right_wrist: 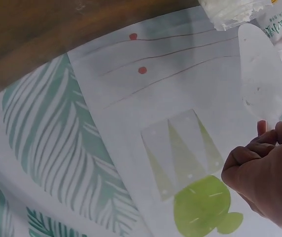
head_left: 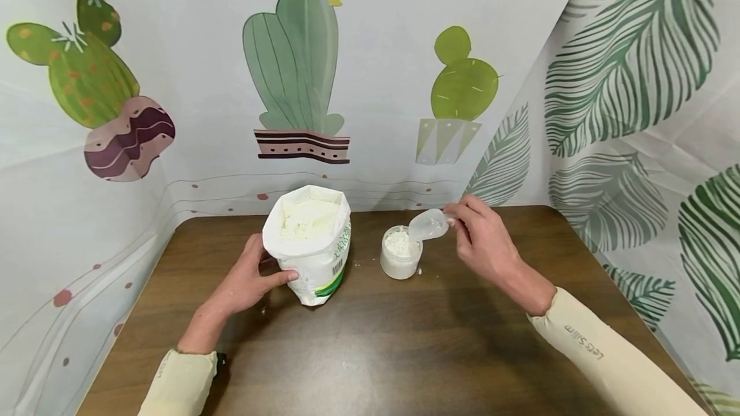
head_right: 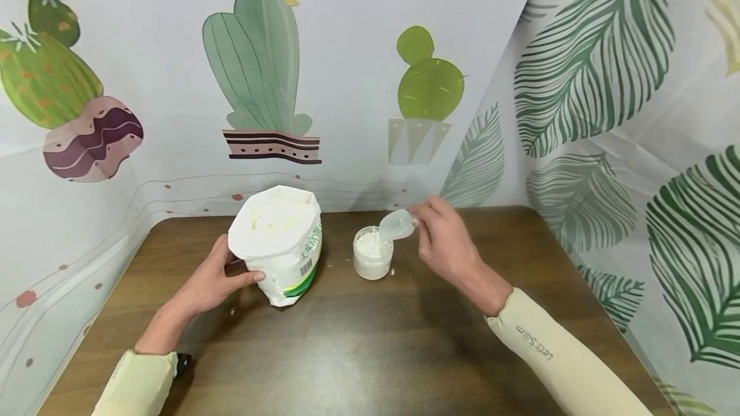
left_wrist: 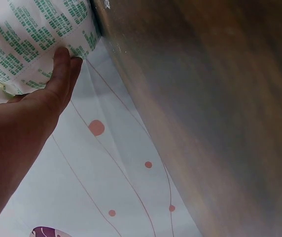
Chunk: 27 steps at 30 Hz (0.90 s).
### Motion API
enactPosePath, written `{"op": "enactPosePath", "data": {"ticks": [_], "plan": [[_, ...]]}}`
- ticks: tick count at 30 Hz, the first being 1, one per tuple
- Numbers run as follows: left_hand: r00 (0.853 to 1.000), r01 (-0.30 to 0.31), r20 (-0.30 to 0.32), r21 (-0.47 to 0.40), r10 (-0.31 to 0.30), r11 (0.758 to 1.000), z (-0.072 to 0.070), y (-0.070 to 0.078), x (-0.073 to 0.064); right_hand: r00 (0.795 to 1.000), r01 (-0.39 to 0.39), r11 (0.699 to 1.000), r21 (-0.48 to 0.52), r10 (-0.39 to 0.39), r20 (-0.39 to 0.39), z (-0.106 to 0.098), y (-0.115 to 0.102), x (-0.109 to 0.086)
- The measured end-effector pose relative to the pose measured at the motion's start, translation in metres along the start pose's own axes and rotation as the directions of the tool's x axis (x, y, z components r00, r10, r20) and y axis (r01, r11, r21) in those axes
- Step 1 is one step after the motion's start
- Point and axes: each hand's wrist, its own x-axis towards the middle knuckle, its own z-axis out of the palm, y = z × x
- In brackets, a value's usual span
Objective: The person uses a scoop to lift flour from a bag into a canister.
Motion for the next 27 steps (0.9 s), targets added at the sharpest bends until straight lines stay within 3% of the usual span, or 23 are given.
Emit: {"op": "enactPosePath", "data": {"ticks": [12, 19, 27], "plan": [[1.0, 0.003, 0.006, -0.011, -0.003, 1.0, 0.001, -0.001, -0.001, 0.983, -0.182, 0.982, 0.059, 0.183, -0.028, 0.007, 0.002, -0.023], [1.0, 0.005, 0.0, -0.008, -0.005, 1.0, 0.001, -0.001, 0.0, 0.962, -0.235, 0.967, 0.099, 0.245, -0.118, 0.017, 0.002, -0.037], [1.0, 0.007, 0.001, -0.002, -0.007, 1.0, 0.001, 0.0, 0.0, 0.908, -0.299, 0.935, 0.19, 0.34, -0.247, 0.028, 0.001, -0.051]]}}
